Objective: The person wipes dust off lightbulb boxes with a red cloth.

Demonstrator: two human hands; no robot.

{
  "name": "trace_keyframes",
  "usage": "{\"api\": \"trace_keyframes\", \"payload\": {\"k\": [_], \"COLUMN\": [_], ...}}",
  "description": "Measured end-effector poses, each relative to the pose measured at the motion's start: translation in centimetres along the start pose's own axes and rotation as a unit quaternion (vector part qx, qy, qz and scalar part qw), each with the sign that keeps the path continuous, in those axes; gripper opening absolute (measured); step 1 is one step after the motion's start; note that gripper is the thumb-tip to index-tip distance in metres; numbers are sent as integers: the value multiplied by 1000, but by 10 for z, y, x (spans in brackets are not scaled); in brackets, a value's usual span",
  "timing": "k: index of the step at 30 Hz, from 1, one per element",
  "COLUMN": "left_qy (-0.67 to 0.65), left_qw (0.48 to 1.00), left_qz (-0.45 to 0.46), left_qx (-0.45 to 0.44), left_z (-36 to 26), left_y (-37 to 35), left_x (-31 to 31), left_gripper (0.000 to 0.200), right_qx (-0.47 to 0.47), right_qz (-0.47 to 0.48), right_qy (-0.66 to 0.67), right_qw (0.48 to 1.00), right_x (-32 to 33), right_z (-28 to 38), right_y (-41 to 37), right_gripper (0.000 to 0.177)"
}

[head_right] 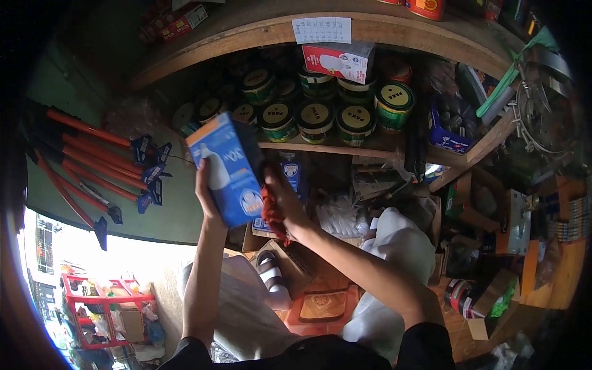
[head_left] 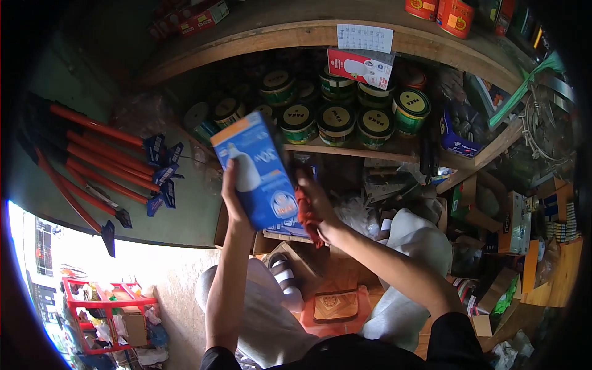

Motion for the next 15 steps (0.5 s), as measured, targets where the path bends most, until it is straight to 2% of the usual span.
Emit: {"api": "trace_keyframes", "payload": {"k": [1,2,4,5,6,8,9,11,12,15], "left_qy": [1,16,46,116,181,222,176,103,65,26], "left_qw": [1000,1000,998,993,983,973,983,993,996,996], "left_qz": [18,13,1,-8,22,56,33,14,6,51], "left_qx": [-22,-3,34,24,-1,3,32,56,66,63], "left_z": [-8,-3,4,6,14,22,30,28,27,19], "left_y": [3,3,-5,-11,-9,-16,-13,-5,-1,7], "left_x": [-2,-4,-13,-16,-15,-33,-28,-26,-27,-25], "left_gripper": [69,69,70,70,68,66,66,66,66,67], "right_qx": [49,98,121,46,36,14,86,96,146,276], "right_qz": [12,20,72,3,13,28,40,70,83,139], "right_qy": [-40,-80,-21,154,183,245,204,146,93,-128], "right_qw": [998,992,990,987,982,969,974,982,981,942], "right_x": [0,0,-1,13,12,-1,-9,-8,-14,-38], "right_z": [2,4,14,-11,3,46,68,47,54,80], "right_y": [4,7,22,40,43,36,33,37,26,-6], "right_gripper": [65,65,62,58,57,55,55,57,59,60]}}
Point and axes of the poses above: each hand's wrist, its own y-axis towards the middle knuckle, its own x-axis out of the back of the hand, z = x × y, the point moved 9 cm from there along y, towards the middle knuckle, and after that the axes turned 13 degrees about x, right-handed, at the moved point
